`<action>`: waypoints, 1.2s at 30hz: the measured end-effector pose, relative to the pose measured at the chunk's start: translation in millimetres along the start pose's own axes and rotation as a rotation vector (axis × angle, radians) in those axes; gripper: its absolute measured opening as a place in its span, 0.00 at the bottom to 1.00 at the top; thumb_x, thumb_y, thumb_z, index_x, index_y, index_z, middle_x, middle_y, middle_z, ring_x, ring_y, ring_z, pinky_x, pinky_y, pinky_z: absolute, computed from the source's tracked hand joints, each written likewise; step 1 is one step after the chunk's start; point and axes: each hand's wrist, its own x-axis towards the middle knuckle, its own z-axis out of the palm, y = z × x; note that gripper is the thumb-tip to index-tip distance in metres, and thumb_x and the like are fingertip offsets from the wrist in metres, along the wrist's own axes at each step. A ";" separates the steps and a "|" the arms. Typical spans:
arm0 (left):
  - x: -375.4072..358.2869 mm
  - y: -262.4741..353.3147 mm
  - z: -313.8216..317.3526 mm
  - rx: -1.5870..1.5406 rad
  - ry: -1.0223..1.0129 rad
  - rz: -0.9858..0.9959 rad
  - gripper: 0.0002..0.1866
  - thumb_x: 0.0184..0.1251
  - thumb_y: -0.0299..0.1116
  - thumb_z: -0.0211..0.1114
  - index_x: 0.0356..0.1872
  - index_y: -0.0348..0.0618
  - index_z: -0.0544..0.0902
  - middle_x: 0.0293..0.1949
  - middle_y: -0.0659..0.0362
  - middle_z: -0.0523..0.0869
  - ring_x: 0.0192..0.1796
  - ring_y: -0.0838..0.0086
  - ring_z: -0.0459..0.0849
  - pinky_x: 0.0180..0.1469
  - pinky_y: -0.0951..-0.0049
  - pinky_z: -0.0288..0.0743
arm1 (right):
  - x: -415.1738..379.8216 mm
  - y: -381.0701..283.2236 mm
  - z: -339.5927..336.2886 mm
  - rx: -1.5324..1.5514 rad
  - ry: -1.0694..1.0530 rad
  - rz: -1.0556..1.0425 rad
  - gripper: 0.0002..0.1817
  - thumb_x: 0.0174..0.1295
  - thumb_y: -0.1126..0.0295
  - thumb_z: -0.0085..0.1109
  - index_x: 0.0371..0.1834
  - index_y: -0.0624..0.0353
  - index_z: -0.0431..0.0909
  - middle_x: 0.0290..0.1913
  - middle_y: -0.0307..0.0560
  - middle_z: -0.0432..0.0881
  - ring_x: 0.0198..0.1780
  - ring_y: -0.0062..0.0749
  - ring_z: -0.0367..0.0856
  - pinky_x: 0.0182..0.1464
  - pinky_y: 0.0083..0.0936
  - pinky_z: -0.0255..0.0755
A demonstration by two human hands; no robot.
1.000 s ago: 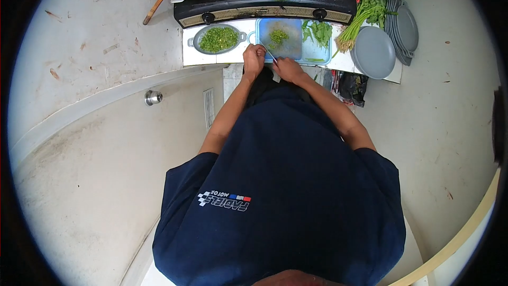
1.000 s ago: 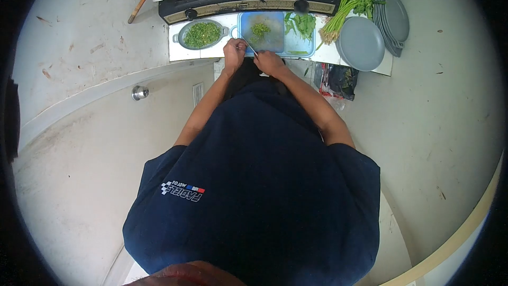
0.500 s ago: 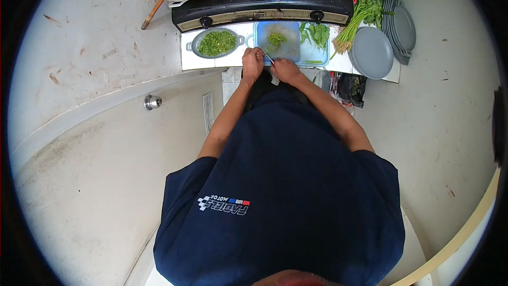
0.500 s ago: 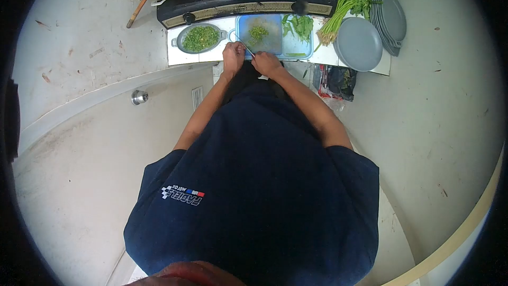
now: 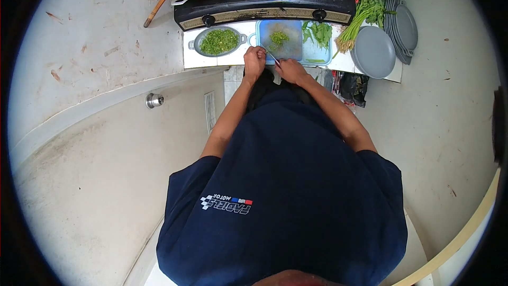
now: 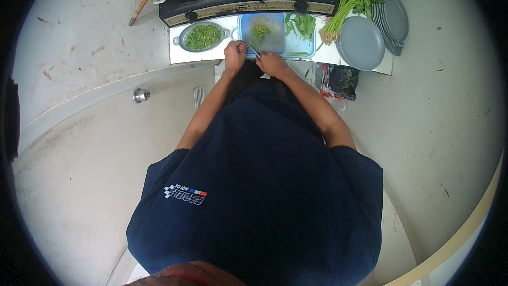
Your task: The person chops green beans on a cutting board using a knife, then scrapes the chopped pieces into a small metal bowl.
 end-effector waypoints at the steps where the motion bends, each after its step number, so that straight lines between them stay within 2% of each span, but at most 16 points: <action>1: 1.0 -5.0 2.5 0.037 0.021 0.049 0.04 0.62 0.21 0.65 0.34 0.35 0.88 0.31 0.49 0.86 0.32 0.63 0.86 0.40 0.65 0.81 | -1.0 0.3 1.2 0.004 0.004 -0.015 0.22 0.72 0.56 0.53 0.43 0.68 0.82 0.37 0.69 0.86 0.43 0.65 0.86 0.50 0.54 0.79; 3: 1.1 -8.3 4.3 0.075 0.043 0.096 0.04 0.62 0.22 0.65 0.34 0.36 0.88 0.31 0.49 0.85 0.32 0.62 0.86 0.40 0.64 0.80 | -3.2 0.1 1.7 0.009 0.020 -0.017 0.22 0.72 0.56 0.53 0.44 0.68 0.82 0.37 0.69 0.86 0.43 0.65 0.86 0.50 0.54 0.79; 17: -1.3 -1.4 2.6 0.030 0.014 -0.025 0.04 0.62 0.21 0.67 0.35 0.36 0.88 0.32 0.48 0.86 0.33 0.64 0.87 0.40 0.66 0.81 | 2.6 1.0 8.4 -0.021 0.071 -0.033 0.21 0.71 0.57 0.54 0.38 0.68 0.84 0.35 0.69 0.86 0.41 0.65 0.87 0.49 0.54 0.80; 19: -2.0 -2.8 1.5 0.059 0.023 0.013 0.04 0.62 0.21 0.67 0.35 0.37 0.89 0.32 0.48 0.86 0.34 0.63 0.87 0.41 0.65 0.81 | -0.9 0.7 5.1 0.000 0.058 -0.034 0.21 0.71 0.57 0.55 0.38 0.67 0.84 0.35 0.68 0.86 0.41 0.65 0.87 0.49 0.53 0.80; 23: -2.3 -5.7 2.6 0.035 0.031 0.091 0.04 0.61 0.19 0.68 0.35 0.37 0.87 0.31 0.48 0.84 0.31 0.60 0.85 0.40 0.64 0.80 | 10.8 -7.2 3.0 -0.031 0.030 0.005 0.20 0.71 0.57 0.55 0.38 0.67 0.85 0.36 0.68 0.87 0.41 0.65 0.87 0.50 0.53 0.80; 25: -3.2 -1.7 -0.5 0.010 0.025 0.065 0.04 0.61 0.19 0.68 0.35 0.37 0.87 0.31 0.48 0.85 0.32 0.60 0.85 0.40 0.64 0.80 | 12.7 -6.4 4.3 -0.007 0.066 -0.043 0.21 0.71 0.57 0.54 0.39 0.67 0.84 0.36 0.68 0.87 0.41 0.64 0.87 0.50 0.53 0.80; 29: -1.8 -6.8 3.0 -0.048 0.021 -0.013 0.04 0.61 0.20 0.69 0.37 0.37 0.87 0.32 0.48 0.86 0.34 0.61 0.87 0.41 0.64 0.81 | 1.4 1.3 0.6 -0.040 0.039 0.005 0.21 0.71 0.57 0.54 0.39 0.68 0.84 0.36 0.68 0.86 0.41 0.64 0.87 0.49 0.53 0.80; 36: -3.1 -1.8 -1.6 -0.022 0.010 0.018 0.03 0.61 0.21 0.70 0.35 0.36 0.88 0.32 0.48 0.86 0.34 0.61 0.87 0.41 0.63 0.81 | -6.3 3.3 -5.4 0.049 0.045 -0.027 0.22 0.73 0.55 0.53 0.40 0.68 0.83 0.34 0.69 0.86 0.40 0.65 0.86 0.48 0.53 0.80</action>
